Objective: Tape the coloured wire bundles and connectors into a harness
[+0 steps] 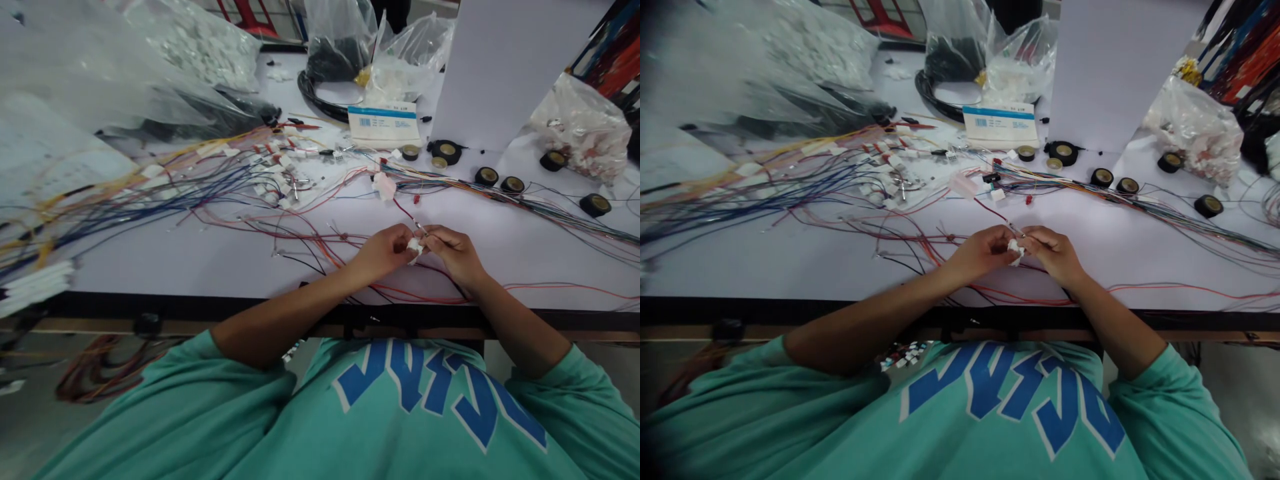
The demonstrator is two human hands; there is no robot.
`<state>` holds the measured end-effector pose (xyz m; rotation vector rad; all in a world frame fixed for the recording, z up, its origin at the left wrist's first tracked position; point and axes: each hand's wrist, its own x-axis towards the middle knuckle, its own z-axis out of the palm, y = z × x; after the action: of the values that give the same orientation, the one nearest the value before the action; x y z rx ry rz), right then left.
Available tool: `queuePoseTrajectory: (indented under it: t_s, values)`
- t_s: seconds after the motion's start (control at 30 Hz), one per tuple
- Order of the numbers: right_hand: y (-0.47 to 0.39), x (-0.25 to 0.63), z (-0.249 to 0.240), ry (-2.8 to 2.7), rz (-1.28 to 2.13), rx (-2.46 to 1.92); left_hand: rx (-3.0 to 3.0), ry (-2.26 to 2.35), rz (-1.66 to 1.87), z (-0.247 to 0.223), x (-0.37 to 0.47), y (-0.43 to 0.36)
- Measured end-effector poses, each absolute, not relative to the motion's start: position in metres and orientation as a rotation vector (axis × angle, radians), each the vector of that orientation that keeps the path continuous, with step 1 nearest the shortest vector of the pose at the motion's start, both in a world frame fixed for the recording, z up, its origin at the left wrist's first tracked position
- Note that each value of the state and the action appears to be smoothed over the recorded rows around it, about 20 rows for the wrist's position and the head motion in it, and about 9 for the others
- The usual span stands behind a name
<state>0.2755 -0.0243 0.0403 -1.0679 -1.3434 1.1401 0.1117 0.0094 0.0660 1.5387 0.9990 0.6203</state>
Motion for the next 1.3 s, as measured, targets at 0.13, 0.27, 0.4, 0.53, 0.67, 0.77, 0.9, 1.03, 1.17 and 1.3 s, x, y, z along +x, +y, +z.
queuePoseTrajectory:
  t_s: [0.13,0.27,0.4,0.53,0.67,0.77,0.9,1.03,1.17,1.3]
  values:
    - [-0.025,0.276,0.041,-1.323,0.997,-1.072,1.678,1.076,0.657,0.069,0.11,0.013]
    - [-0.029,0.277,0.047,-1.429,0.923,-1.287,1.356,0.987,0.72,0.068,0.111,0.015]
    - [-0.031,0.275,0.048,-1.505,0.909,-1.362,1.283,0.989,0.753,0.069,0.114,0.012]
    - [-0.031,0.272,0.045,-1.516,0.897,-1.384,1.273,1.01,0.744,0.071,0.115,0.009]
    - [-0.031,0.27,0.044,-1.519,0.915,-1.414,1.324,1.023,0.754,0.071,0.115,0.007]
    - [-0.032,0.269,0.044,-1.509,0.942,-1.416,1.4,1.041,0.744,0.069,0.115,0.005]
    - [-0.032,0.269,0.044,-1.493,0.99,-1.419,1.475,1.1,0.722,0.07,0.115,0.003]
    - [-0.031,0.268,0.045,-1.497,0.976,-1.429,1.458,1.033,0.746,0.072,0.112,0.006]
    - [-0.031,0.269,0.046,-1.578,0.932,-1.454,1.384,0.988,0.757,0.073,0.109,0.011]
    - [-0.03,0.27,0.046,-1.597,0.839,-1.531,1.32,0.966,0.777,0.071,0.108,0.012]
